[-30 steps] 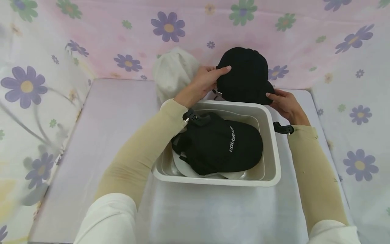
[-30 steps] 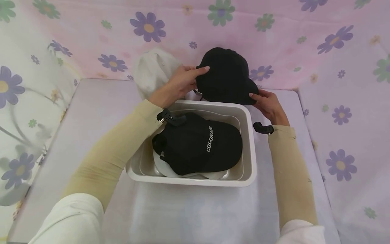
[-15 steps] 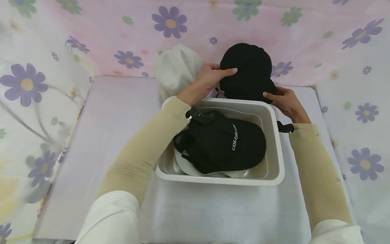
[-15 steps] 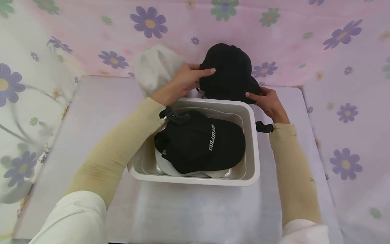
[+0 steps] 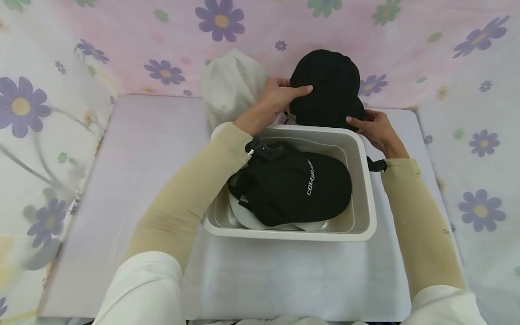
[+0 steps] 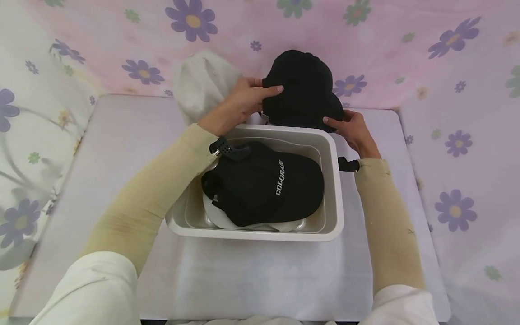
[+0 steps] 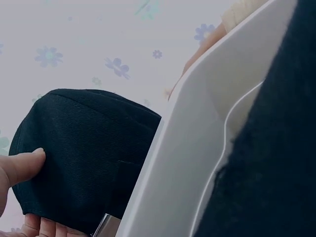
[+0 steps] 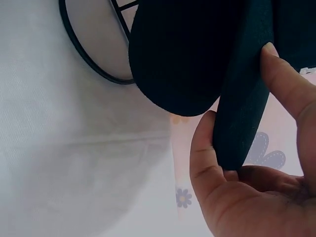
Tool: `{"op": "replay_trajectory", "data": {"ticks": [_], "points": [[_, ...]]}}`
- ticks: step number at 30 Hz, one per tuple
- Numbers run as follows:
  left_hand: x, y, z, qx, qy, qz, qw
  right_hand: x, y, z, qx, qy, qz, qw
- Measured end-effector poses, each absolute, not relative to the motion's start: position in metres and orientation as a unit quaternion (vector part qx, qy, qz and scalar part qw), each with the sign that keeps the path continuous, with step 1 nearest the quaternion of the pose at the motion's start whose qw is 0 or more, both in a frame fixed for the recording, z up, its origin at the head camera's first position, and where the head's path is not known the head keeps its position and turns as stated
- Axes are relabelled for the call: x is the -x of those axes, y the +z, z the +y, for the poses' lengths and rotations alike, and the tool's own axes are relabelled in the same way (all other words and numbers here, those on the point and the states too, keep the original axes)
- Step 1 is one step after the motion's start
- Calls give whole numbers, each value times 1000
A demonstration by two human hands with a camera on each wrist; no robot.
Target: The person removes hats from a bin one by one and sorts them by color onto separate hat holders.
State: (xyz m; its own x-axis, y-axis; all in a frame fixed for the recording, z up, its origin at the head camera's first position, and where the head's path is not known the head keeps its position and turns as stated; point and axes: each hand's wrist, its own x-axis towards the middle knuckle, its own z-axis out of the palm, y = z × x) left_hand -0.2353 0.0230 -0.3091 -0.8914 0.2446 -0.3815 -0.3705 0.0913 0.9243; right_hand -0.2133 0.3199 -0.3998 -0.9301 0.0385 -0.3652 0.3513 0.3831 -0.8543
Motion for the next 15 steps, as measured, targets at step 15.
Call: {"op": "replay_trajectory", "data": {"ticks": [15], "points": [[228,-277,20,68,632,714,294,196,-371,321,-148,-502,845,111]]}}
